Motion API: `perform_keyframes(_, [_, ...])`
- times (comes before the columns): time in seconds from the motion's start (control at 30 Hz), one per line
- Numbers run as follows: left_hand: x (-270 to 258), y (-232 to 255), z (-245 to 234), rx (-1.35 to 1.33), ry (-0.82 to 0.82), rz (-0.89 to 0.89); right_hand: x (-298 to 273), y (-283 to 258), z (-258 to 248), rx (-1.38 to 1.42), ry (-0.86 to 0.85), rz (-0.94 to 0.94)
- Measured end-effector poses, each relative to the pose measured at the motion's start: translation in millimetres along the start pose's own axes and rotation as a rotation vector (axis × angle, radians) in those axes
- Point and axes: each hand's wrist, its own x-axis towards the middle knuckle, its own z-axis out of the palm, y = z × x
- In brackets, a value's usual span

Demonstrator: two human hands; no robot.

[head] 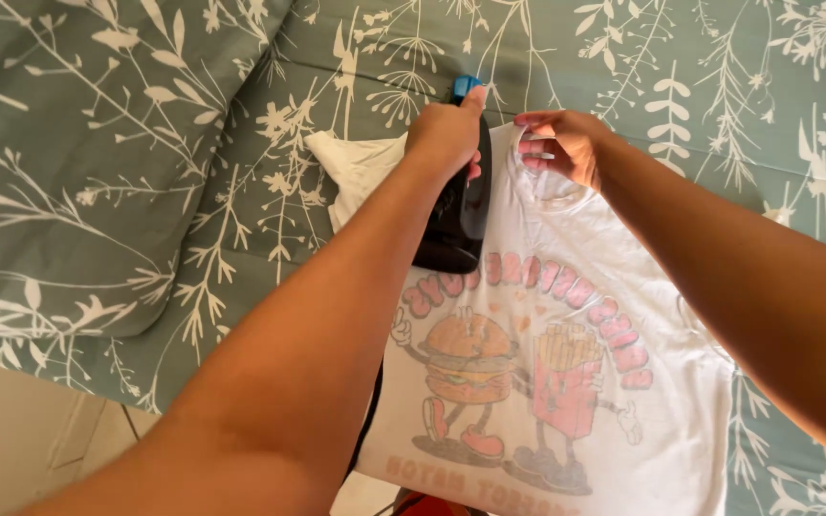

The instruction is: Ironing a white graphic t-shirt on a bed using a steam iron.

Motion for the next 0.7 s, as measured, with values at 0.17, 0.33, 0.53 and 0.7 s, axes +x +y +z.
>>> perform_keyframes(0.17, [-84.1, -29.0, -14.0, 0.030, -0.134, 0.000, 9.3, 5.2, -1.7, 0.012, 0.002, 0.021])
perform_keyframes(0.33, [-137.5, -35.8, -10.0, -0.055, -0.139, -0.097, 8.6, 12.5, -6.3, -0.007, -0.010, 0.009])
perform_keyframes(0.53, [-43.4, 9.8, 30.3, -0.011, -0.087, -0.023, -22.1, 32.7, -50.2, -0.365, 0.171, -0.355])
perform_keyframes(0.7, [-45.6, -5.5, 22.0, -0.157, -0.155, -0.063, -81.5, 78.4, -153.8, -1.035, 0.606, -0.564])
